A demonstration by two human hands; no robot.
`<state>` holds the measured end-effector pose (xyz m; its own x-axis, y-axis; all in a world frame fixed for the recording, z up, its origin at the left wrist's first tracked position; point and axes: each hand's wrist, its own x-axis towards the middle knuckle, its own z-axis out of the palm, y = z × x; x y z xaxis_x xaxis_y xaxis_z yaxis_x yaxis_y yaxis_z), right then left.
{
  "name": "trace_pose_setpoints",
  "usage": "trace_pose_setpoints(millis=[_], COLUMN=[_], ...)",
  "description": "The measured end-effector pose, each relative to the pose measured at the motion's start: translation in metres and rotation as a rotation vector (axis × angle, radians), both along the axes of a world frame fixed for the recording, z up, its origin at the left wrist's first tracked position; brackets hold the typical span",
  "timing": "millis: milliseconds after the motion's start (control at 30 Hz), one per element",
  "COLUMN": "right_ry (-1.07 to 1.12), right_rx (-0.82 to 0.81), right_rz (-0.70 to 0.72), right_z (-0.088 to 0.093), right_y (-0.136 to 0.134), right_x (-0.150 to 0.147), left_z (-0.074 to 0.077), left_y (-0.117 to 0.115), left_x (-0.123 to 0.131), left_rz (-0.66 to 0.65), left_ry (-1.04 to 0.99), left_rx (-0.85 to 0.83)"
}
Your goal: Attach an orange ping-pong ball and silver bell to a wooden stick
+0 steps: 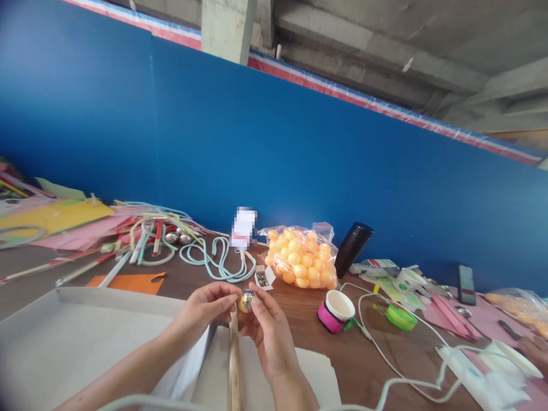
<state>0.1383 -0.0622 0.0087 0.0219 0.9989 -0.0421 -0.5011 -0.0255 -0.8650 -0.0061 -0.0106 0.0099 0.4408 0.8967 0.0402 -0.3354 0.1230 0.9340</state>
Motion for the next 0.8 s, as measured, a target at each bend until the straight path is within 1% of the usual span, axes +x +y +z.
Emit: trace_pose_setpoints(millis=[133,367,567,800], right_ry=[-0.017,-0.02,-0.011,0.009], right_rx=[0.015,-0.006,-0.003,-0.011], right_rz=[0.005,-0.025,-0.026,-0.027], right_z=[-0.0008,-0.0007,-0.0019,-0.0017], right_y=[-0.0004,-0.0003,-0.0006,0.0004], right_x=[-0.0007,0.001,0.0009,0.0004], left_z=[0.0035,-0.0001,0.0057,-0.0028], left_y=[-0.0014,0.0006,-0.0031,0.0012], left_x=[-0.0004,0.0006,-0.0015,0.0009], left_rz=[-0.001,-0.027,-0.054,-0.073], left_ry=[0.005,-0.05,-0.033,-0.019], left_rx=[-0.023,-0.044,-0.047,-0.065])
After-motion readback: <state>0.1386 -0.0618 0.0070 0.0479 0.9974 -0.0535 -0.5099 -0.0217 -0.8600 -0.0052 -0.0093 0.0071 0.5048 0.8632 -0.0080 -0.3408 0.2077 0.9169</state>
